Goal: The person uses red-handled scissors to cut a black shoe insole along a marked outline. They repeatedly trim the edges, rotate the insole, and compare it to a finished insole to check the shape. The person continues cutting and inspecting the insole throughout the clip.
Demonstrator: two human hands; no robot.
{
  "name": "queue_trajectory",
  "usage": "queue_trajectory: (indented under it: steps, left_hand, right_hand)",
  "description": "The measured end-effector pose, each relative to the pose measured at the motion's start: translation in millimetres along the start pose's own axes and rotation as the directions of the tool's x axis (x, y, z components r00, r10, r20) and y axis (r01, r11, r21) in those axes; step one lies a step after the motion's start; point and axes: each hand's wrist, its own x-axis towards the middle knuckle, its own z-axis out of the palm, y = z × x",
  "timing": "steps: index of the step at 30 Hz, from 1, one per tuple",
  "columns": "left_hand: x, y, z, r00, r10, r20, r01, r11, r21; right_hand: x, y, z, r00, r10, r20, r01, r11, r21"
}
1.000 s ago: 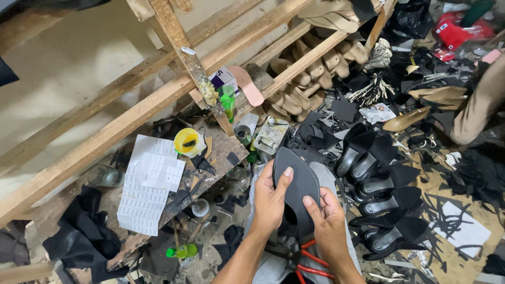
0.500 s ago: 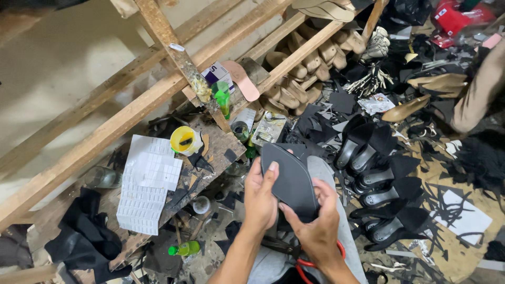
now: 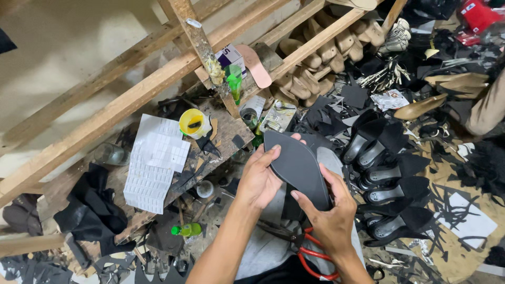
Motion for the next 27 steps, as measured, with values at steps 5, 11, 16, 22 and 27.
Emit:
queue_trajectory:
  steps: [5, 11, 16, 22, 27]
  left_hand:
    - [6, -1, -13, 1.0, -0.017, 0.001, 0.017, 0.999, -0.038]
    - [18, 3, -40, 0.998, -0.059, -0.006, 0.059, 0.997, -0.059]
    - [29, 8, -51, 0.991, -0.129, 0.035, 0.132, 0.985, -0.114]
    - [22, 15, -43, 0.979, -0.127, 0.157, 0.144, 0.984, -0.101]
    - [13, 16, -32, 0.988, -0.036, 0.151, 0.047, 0.997, -0.068]
  right_hand:
    - [5, 0, -1, 0.999, 0.001, 0.044, 0.001, 0.999, -0.047]
    - [10, 16, -8, 0.948, 0.155, 0.276, -0.182, 0.981, 0.073]
    - [17, 42, -9, 0.788, 0.414, 0.456, -0.604, 0.665, 0.439]
    - [13, 46, -12, 0.804, 0.423, 0.418, -0.58, 0.712, 0.396]
    - [3, 30, -11, 0.888, 0.31, 0.341, -0.423, 0.842, 0.335]
